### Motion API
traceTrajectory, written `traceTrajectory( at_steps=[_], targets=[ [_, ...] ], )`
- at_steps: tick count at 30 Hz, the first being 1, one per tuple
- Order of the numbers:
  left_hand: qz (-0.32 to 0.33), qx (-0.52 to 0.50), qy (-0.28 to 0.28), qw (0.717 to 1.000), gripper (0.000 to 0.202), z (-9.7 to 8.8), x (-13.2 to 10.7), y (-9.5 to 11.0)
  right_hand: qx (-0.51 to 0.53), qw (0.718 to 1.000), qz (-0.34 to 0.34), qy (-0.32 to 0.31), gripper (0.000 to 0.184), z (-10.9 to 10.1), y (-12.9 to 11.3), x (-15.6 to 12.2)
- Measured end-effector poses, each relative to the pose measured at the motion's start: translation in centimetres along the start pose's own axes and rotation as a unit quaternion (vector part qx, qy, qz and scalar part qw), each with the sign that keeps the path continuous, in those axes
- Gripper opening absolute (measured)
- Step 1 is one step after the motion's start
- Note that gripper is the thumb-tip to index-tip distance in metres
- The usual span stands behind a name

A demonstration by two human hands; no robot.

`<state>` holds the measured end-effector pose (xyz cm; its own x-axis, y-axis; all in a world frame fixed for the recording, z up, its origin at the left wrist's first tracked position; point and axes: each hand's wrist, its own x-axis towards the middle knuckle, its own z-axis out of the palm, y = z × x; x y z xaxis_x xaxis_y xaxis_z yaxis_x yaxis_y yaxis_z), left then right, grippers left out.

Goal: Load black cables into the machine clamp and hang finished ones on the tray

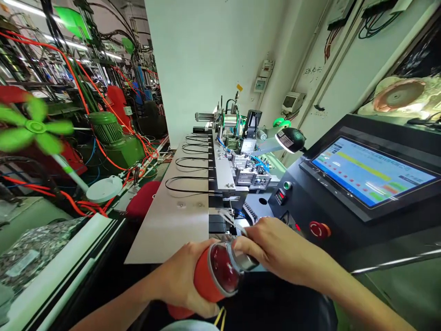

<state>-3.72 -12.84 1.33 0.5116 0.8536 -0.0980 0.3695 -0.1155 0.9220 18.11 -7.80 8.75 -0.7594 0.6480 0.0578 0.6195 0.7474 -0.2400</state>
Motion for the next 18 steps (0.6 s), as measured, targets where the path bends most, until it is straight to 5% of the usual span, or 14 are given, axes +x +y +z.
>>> traceTrajectory(
  at_steps=[3,6,10,14,18],
  targets=[
    [0.006,-0.02,0.0,1.0,0.055,0.2,0.3,-0.2,-0.016,0.994,-0.047,0.098,0.084,-0.8,-0.1,-1.3],
    [0.007,-0.022,0.003,1.0,0.058,0.2,0.5,-0.2,0.033,0.99,-0.117,0.067,0.082,-1.2,0.4,-2.2],
    [0.003,-0.019,-0.001,1.0,0.059,0.2,0.7,-0.2,0.019,0.997,-0.022,0.065,0.08,-0.4,1.5,-2.4],
    [0.003,-0.025,-0.003,1.0,0.055,0.2,1.0,-0.3,0.032,0.992,-0.101,0.074,0.07,-0.2,2.1,-2.9],
    [-0.004,-0.01,-0.024,1.0,0.055,0.4,1.1,-0.2,-0.011,0.995,-0.057,0.082,0.07,0.3,1.8,-2.9]
  ],
)
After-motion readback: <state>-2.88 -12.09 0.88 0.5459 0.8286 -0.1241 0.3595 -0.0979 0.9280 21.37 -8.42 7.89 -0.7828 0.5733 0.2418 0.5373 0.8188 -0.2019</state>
